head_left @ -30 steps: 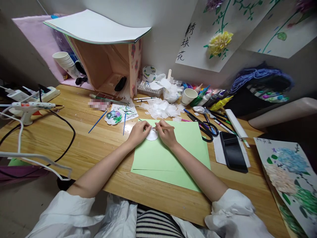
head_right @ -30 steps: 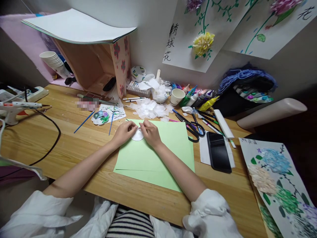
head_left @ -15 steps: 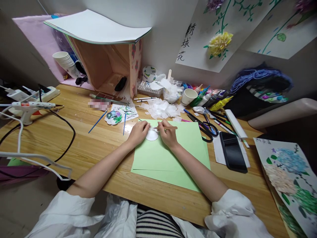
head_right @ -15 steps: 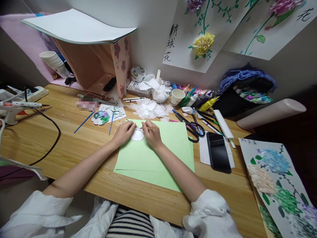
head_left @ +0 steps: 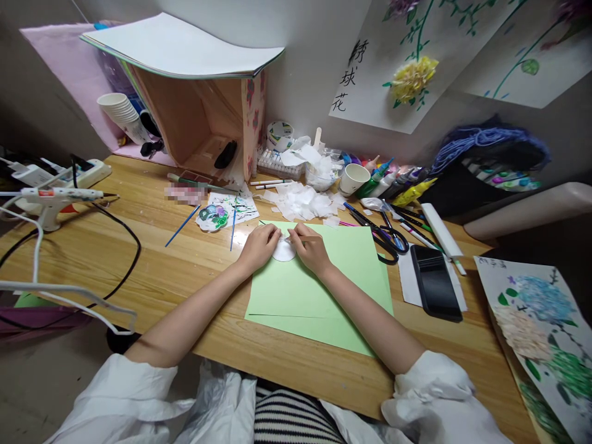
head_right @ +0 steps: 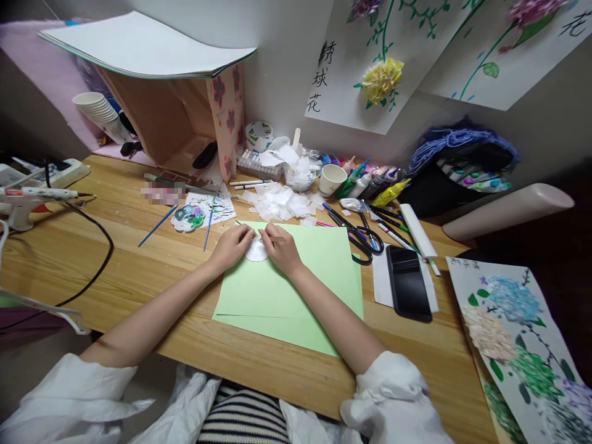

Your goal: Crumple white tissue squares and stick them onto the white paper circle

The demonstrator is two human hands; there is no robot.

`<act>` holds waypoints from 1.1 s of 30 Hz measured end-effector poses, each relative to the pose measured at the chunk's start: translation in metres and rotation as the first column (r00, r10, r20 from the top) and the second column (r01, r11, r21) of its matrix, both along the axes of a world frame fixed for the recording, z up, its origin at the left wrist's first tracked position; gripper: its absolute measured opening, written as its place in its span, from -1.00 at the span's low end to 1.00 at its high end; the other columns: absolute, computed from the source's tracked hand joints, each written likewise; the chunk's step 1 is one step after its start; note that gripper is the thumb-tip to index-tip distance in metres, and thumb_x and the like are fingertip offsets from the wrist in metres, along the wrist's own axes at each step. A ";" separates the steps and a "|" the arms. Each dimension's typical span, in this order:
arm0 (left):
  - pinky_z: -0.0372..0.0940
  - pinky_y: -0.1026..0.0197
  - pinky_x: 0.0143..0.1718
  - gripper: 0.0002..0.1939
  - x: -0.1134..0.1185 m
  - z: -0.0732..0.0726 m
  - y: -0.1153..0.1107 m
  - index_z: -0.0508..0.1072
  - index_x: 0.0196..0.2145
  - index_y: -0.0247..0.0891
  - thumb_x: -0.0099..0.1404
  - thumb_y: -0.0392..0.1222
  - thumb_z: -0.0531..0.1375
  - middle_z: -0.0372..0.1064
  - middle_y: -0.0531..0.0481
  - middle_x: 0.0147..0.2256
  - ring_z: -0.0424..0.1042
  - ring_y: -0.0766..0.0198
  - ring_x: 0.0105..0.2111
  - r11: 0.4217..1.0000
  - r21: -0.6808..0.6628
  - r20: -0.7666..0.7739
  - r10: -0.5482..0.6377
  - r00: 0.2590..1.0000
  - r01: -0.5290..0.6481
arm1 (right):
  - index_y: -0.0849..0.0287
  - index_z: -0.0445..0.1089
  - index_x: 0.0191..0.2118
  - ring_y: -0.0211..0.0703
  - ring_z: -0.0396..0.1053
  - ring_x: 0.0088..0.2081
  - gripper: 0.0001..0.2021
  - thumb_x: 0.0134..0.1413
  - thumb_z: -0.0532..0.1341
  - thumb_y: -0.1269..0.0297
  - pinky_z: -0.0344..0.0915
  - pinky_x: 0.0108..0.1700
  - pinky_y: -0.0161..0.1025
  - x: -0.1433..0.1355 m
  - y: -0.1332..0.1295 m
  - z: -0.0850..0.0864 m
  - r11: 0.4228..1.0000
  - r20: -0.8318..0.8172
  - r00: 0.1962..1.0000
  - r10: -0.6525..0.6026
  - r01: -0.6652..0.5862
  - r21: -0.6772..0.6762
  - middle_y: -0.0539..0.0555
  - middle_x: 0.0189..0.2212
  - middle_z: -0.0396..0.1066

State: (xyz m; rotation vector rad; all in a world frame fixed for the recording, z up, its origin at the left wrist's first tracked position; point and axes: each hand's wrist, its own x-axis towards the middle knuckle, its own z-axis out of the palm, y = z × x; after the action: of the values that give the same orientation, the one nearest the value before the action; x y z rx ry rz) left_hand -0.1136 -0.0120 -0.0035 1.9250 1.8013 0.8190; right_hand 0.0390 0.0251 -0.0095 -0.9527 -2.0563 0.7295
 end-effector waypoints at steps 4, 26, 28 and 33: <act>0.11 0.21 -0.35 -0.74 0.000 -0.001 0.000 0.30 -0.44 -0.24 0.33 -0.15 -0.07 0.35 -0.02 -0.42 0.29 0.22 -0.36 1.000 0.001 -0.011 0.001 1.000 -0.001 | 0.09 0.06 -0.54 -0.20 0.20 -0.51 -0.70 0.21 -0.02 0.16 0.11 -0.41 -0.24 0.001 -0.001 0.000 0.999 -0.041 0.999 -0.029 0.029 0.014 -0.02 -0.60 0.21; 0.14 0.20 -0.32 -0.76 -0.001 -0.001 0.000 0.33 -0.40 -0.23 0.32 -0.15 -0.07 0.37 -0.03 -0.40 0.31 0.21 -0.33 1.000 -0.003 0.027 0.002 1.000 -0.001 | 0.09 0.03 -0.53 -0.19 0.19 -0.51 -0.71 0.21 -0.02 0.17 0.11 -0.40 -0.24 -0.001 0.001 -0.002 0.999 0.008 1.000 -0.011 0.011 0.037 -0.01 -0.59 0.21; 0.14 0.20 -0.31 -0.76 -0.001 0.000 -0.001 0.33 -0.39 -0.23 0.32 -0.16 -0.07 0.38 -0.03 -0.38 0.31 0.21 -0.32 1.000 -0.006 0.031 0.002 1.000 -0.002 | 0.09 0.05 -0.53 -0.20 0.22 -0.50 -0.71 0.21 -0.03 0.16 0.12 -0.40 -0.24 0.001 0.000 -0.002 0.999 -0.049 0.998 -0.044 0.045 0.019 -0.01 -0.59 0.23; 0.15 0.19 -0.30 -0.75 0.000 0.002 -0.001 0.33 -0.38 -0.23 0.33 -0.15 -0.08 0.39 -0.04 -0.35 0.32 0.20 -0.30 1.000 -0.029 0.008 0.005 1.000 -0.004 | 0.09 0.10 -0.53 -0.20 0.24 -0.50 -0.70 0.21 -0.03 0.14 0.13 -0.41 -0.23 0.002 -0.002 -0.001 1.000 -0.073 0.997 -0.030 0.031 0.000 0.00 -0.59 0.26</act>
State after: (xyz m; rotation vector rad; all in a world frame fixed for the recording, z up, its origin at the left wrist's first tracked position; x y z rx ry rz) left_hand -0.1136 -0.0132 -0.0019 1.8976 1.8036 0.7968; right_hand 0.0408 0.0231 -0.0104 -0.9408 -1.9744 0.7360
